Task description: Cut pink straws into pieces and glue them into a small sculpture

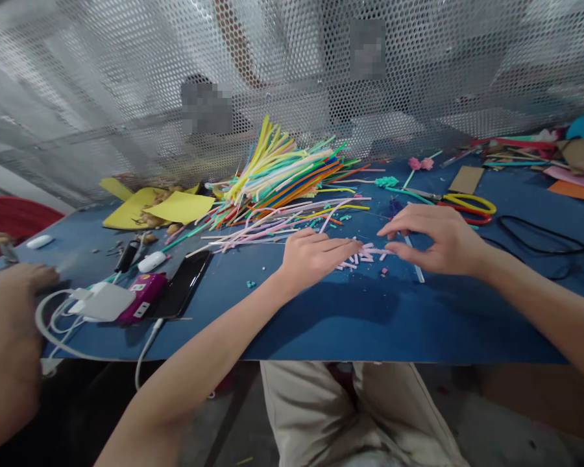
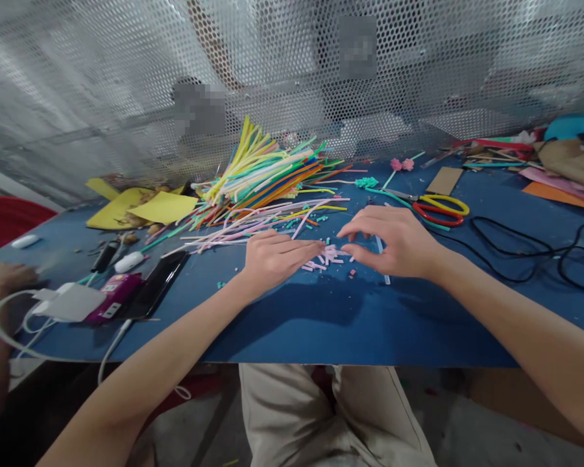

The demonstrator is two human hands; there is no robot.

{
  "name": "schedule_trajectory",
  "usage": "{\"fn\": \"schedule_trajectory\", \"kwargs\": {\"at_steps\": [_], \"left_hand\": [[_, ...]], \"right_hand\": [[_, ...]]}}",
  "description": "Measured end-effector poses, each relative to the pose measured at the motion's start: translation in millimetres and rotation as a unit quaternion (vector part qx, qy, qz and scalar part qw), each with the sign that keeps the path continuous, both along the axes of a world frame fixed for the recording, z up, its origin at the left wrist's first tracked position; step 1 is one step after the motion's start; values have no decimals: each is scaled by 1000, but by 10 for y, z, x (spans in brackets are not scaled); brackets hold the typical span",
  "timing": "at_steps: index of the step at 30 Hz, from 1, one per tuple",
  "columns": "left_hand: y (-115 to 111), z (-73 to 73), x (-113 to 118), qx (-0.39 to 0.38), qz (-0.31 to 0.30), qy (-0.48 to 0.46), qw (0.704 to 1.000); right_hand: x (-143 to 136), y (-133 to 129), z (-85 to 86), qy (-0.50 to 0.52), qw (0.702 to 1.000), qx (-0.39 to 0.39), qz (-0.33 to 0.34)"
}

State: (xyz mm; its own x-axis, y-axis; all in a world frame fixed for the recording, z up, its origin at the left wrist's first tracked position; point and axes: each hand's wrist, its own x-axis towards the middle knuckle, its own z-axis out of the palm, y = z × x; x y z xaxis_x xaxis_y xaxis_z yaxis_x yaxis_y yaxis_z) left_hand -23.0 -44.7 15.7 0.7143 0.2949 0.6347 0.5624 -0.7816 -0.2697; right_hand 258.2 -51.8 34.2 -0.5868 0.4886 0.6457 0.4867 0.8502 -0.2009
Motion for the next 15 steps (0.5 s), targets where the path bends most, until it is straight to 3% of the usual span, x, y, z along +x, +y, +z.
{"fn": "schedule_trajectory", "kwargs": {"at_steps": [10, 15], "left_hand": [[-16, 25, 26, 53, -18, -7, 998], [1, 1, 29, 56, -20, -22, 998]], "right_hand": [[-180, -55, -62, -34, 997, 62, -21], [-180, -85, -70, -64, 987, 140, -46]]}}
